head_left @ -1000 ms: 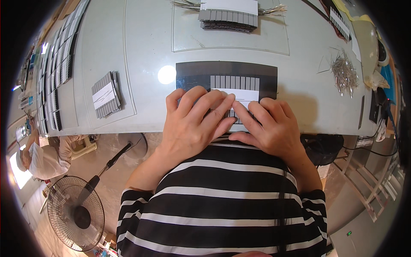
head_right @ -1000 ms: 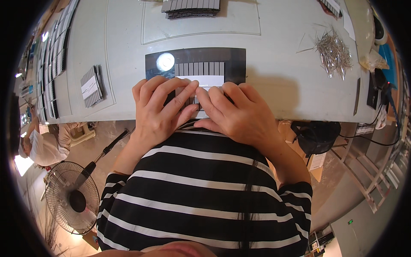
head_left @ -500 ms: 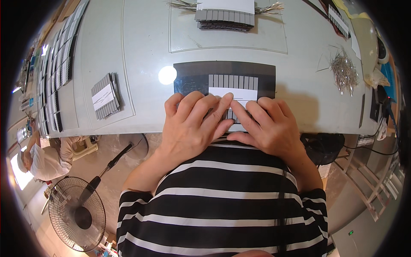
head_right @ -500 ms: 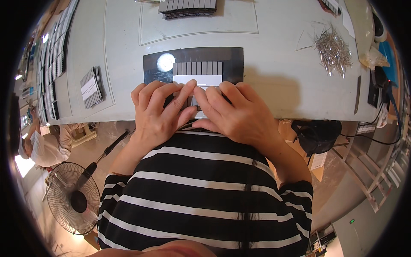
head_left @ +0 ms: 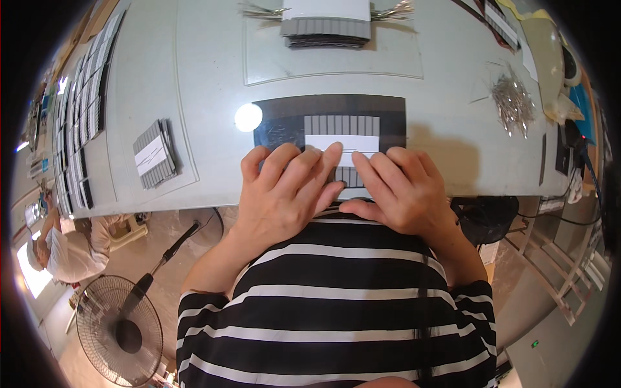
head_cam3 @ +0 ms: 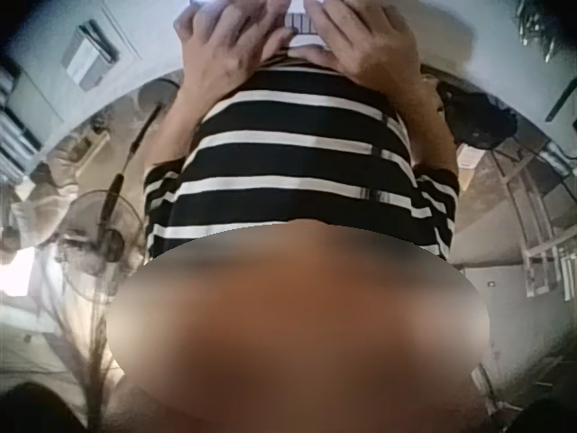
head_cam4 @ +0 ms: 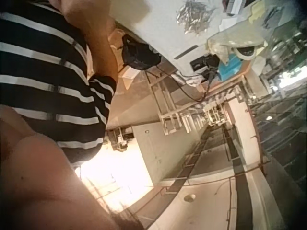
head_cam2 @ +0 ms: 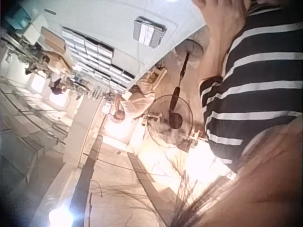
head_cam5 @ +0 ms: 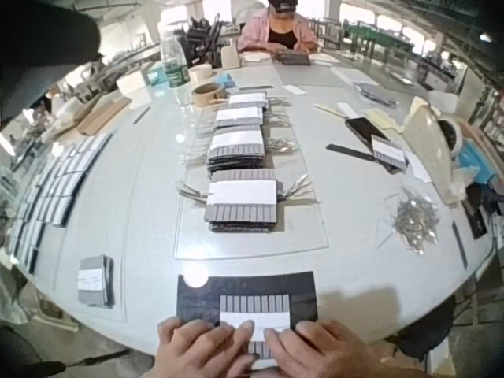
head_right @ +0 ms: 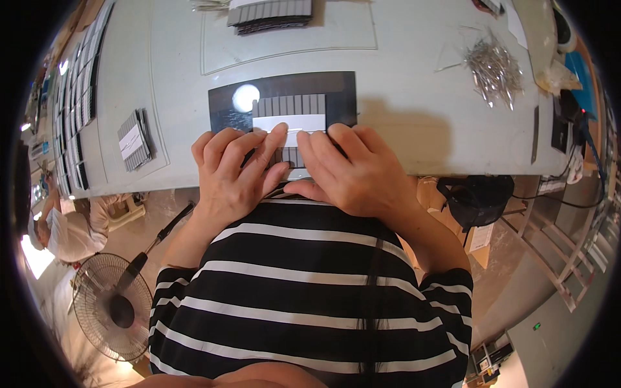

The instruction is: Inserting small metal pins into slotted components on an assembly line.

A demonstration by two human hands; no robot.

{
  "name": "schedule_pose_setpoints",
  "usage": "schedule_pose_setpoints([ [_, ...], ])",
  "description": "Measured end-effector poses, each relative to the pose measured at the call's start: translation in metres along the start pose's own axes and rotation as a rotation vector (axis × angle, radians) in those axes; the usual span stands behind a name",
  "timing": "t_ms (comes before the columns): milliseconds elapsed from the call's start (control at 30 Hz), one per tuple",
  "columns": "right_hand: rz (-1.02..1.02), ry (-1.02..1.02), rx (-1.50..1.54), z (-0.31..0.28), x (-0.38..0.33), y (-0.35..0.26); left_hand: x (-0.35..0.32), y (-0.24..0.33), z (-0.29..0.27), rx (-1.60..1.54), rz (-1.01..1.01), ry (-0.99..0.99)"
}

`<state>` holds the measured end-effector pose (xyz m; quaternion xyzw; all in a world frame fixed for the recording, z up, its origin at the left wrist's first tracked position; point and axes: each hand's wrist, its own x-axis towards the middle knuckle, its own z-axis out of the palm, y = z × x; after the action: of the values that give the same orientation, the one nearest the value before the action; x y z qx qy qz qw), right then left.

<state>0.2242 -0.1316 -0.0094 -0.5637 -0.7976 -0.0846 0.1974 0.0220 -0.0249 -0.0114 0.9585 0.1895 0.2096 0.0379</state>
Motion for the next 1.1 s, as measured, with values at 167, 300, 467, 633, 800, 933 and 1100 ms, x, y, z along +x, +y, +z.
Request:
schedule_pose_setpoints([
  [167, 0.28, 0.351, 0.23, -0.014, -0.014, 0.038, -0.004, -0.004, 0.001, 0.098, 0.017, -0.024],
  [300, 0.916, 0.818, -0.173, -0.093, -0.044, 0.168, -0.011, -0.008, 0.007, 0.102, 0.03, -0.026],
  [467, 0.975, 0.306, -0.418, -0.157, -0.129, 0.293, -0.011, -0.008, 0.008, 0.086, 0.058, -0.013],
  [633, 1.131, 0.002, -0.06, -0.179, -0.112, 0.314, -0.013, -0.009, 0.005, 0.105, 0.048, -0.024],
  [800, 1.312, 0.223, 0.07, -0.181, -0.105, 0.311, -0.011, -0.011, 0.008, 0.112, 0.045, -0.023],
  [933, 1.476, 0.235, 0.181, -0.182, -0.096, 0.281, -0.009, -0.008, 0.009, 0.108, 0.039, -0.021],
  [1100, 1.486, 0.354, 0.389, -0.17, -0.124, 0.284, -0.007, -0.006, 0.008, 0.096, 0.048, -0.017],
])
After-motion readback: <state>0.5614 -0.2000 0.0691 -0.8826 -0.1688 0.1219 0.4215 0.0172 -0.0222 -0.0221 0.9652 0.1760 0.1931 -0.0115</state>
